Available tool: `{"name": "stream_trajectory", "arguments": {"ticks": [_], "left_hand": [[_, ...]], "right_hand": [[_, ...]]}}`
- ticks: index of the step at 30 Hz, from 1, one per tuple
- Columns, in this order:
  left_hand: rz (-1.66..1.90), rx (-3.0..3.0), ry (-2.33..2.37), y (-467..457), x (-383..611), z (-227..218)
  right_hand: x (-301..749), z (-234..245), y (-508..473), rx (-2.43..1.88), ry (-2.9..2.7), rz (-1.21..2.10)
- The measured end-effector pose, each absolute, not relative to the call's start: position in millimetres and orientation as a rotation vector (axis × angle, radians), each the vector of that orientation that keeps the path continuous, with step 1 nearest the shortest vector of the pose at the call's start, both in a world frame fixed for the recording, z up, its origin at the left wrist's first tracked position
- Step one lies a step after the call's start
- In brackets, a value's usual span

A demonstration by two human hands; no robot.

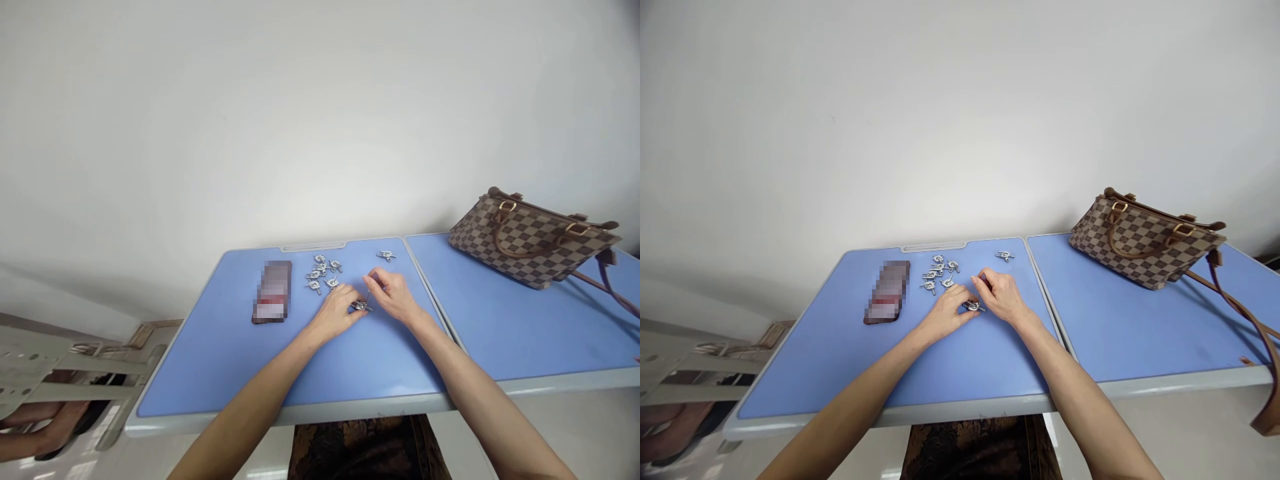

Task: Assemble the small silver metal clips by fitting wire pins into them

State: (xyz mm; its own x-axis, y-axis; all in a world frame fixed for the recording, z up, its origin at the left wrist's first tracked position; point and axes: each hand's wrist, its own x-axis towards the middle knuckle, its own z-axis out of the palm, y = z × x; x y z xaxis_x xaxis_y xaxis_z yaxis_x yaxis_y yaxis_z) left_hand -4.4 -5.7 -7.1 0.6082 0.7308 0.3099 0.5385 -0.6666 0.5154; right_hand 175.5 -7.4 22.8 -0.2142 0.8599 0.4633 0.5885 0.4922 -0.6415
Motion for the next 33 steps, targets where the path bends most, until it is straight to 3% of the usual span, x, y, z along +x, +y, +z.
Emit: {"name": "stream_trajectory", "arguments": {"ticks": [19,28,33], "left_hand": [[0.711,2.424,1.043,-4,-3,-10],[0.708,2.424,1.038,-5,-4,-8],[0.711,2.395,1.052,-6,-3,-7]], "right_hand": [[176,36,-16,-1.09,-2.162,0.546],[178,29,-10,-1.066,-2.007,0.625],[182,33,-10,-1.072,-2.077,0.513]]}}
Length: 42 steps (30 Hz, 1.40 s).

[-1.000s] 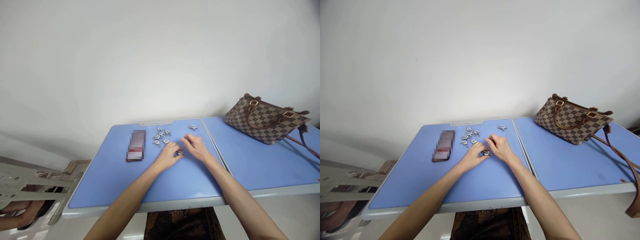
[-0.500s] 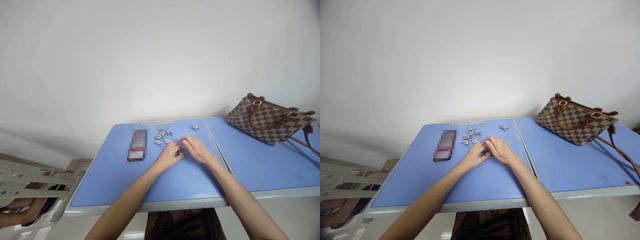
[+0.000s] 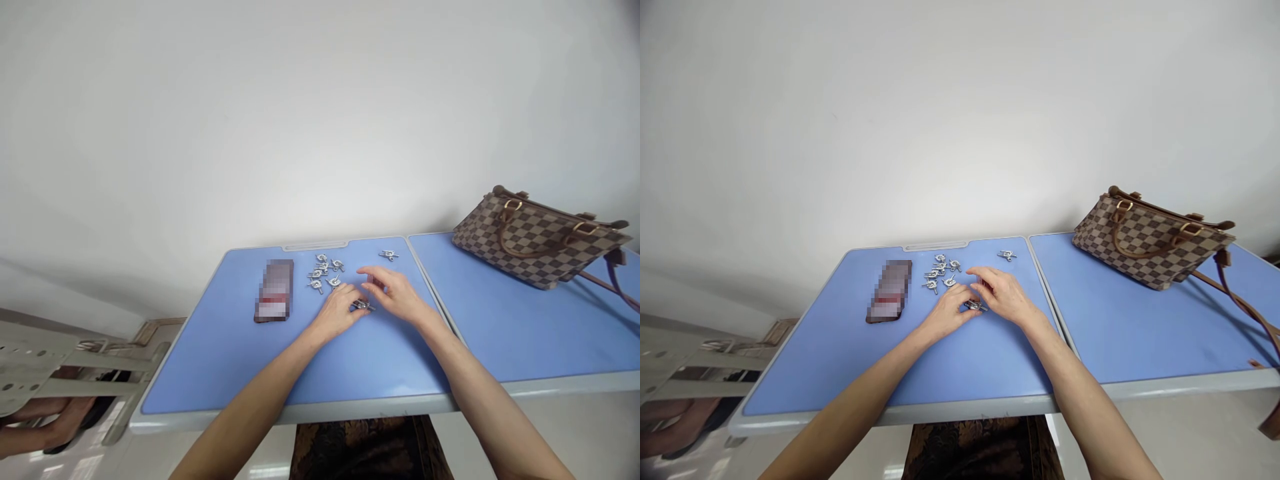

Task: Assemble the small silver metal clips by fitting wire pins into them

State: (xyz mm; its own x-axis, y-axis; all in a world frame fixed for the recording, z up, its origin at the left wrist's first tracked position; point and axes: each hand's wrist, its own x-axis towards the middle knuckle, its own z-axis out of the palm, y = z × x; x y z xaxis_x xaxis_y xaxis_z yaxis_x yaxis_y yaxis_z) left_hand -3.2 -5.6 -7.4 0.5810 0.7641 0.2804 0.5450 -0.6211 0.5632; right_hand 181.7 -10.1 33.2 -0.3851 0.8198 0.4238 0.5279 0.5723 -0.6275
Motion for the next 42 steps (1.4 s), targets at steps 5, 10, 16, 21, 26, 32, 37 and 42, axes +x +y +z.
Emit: {"name": "stream_trajectory", "arguments": {"ticks": [5,10,16,21,26,32,37,42], "left_hand": [[0.71,2.343,1.075,-5,-3,-6],[0.691,2.255,1.132,-4,-3,-7],[0.713,2.209,1.157,-5,-2,-7],[0.72,2.205,1.166,-5,-2,-6],[0.719,2.212,1.171,-5,-2,-7],[0.721,2.234,1.173,-5,-1,-8],[0.707,2.242,1.172,-5,-1,-7],[0.691,2.245,1.179,-6,-1,-5]], "right_hand": [[185,38,-10,-1.028,-2.075,0.596],[188,40,-9,-1.016,-2.011,0.643],[191,36,-6,-1.056,-1.891,0.676],[190,34,-5,-1.069,-1.924,0.558],[187,37,-7,-1.102,-1.973,0.5],[180,37,-9,-1.156,-1.974,0.452],[175,33,-11,-1.142,-1.944,0.395],[178,33,-10,-1.182,-1.89,0.453]]}}
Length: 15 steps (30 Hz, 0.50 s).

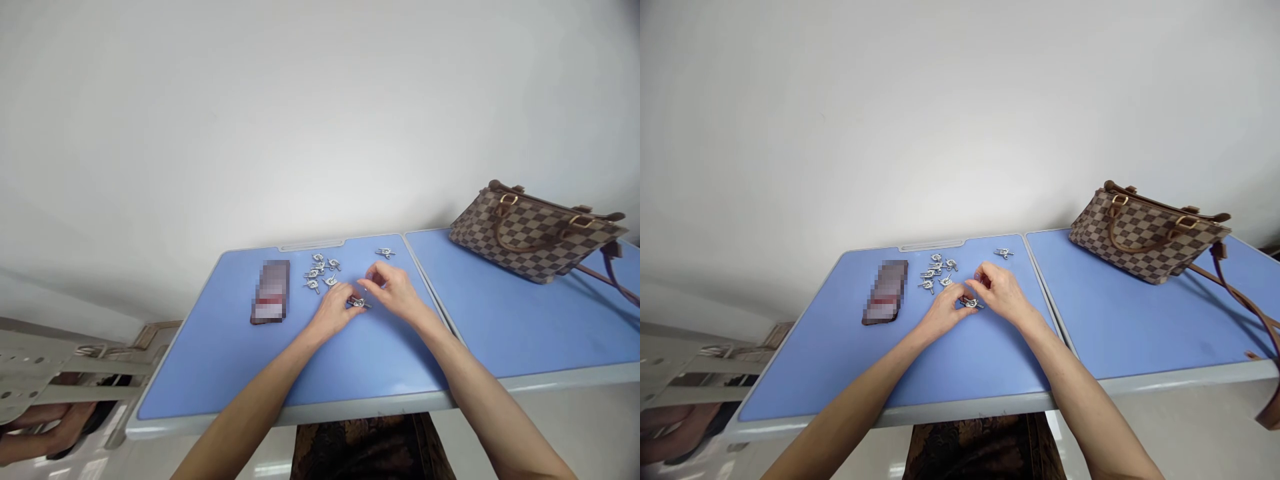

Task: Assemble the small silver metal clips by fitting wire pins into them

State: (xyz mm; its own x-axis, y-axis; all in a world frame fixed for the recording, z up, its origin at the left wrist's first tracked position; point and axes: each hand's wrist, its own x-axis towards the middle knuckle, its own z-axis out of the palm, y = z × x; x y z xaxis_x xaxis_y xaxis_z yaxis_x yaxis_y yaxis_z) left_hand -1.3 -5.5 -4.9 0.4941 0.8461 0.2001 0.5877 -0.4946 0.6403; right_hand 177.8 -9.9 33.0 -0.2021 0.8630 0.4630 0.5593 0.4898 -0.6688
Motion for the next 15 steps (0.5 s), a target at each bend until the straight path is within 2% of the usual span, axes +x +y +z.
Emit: {"name": "stream_trajectory", "arguments": {"ticks": [6,15], "left_hand": [[0.734,2.229,1.153,-6,-1,-4],[0.749,2.237,1.149,-7,-1,-2]], "right_hand": [[182,34,-10,-1.155,-2.021,0.402],[188,44,-10,-1.118,-2.042,0.64]]}}
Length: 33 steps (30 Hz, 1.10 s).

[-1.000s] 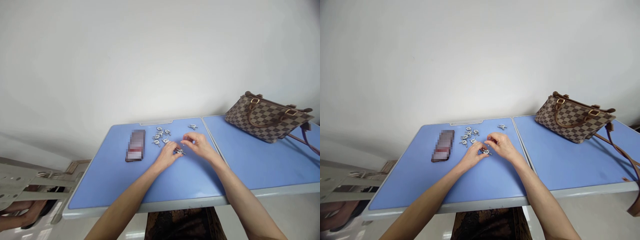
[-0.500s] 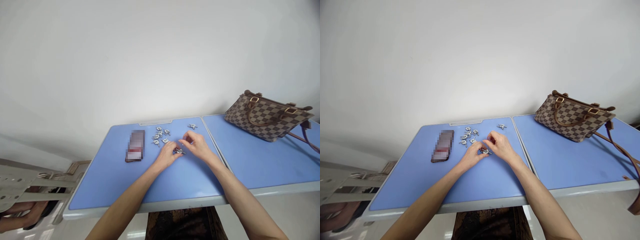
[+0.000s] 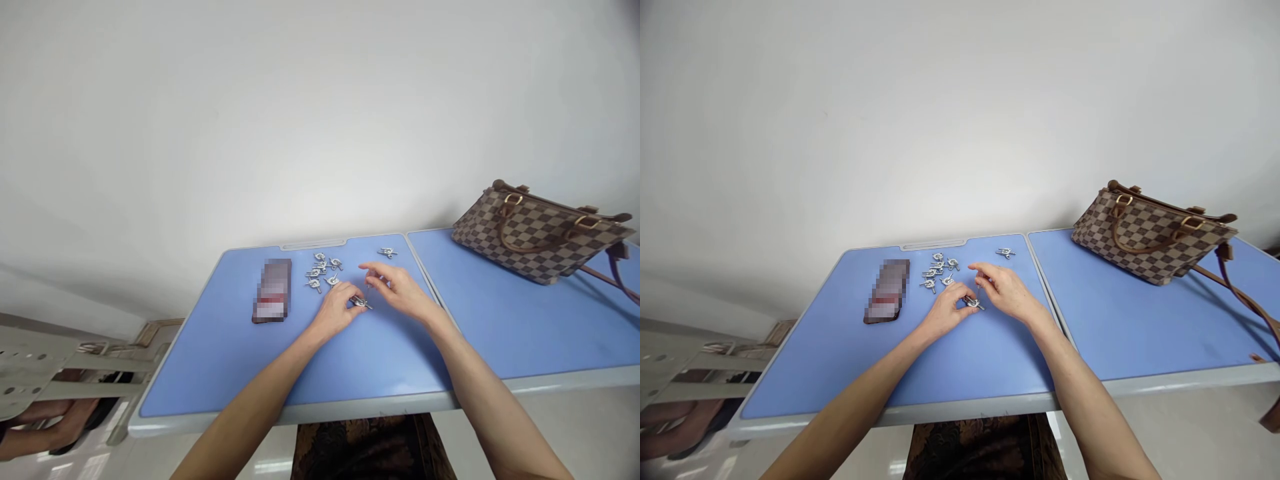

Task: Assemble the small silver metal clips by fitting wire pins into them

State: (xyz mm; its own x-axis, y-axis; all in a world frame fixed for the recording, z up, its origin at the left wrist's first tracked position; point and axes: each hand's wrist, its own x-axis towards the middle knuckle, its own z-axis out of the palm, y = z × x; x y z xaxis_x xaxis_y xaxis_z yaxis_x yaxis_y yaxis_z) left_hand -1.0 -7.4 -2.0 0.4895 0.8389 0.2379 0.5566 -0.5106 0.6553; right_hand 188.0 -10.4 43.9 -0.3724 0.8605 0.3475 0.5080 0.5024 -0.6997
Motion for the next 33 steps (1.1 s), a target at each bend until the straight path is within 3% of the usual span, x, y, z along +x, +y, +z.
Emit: {"name": "stream_trajectory", "arguments": {"ticks": [33], "left_hand": [[0.748,2.262,1.132,-6,-2,-6]], "right_hand": [[178,40,-13,-1.26,-2.051,0.44]]}}
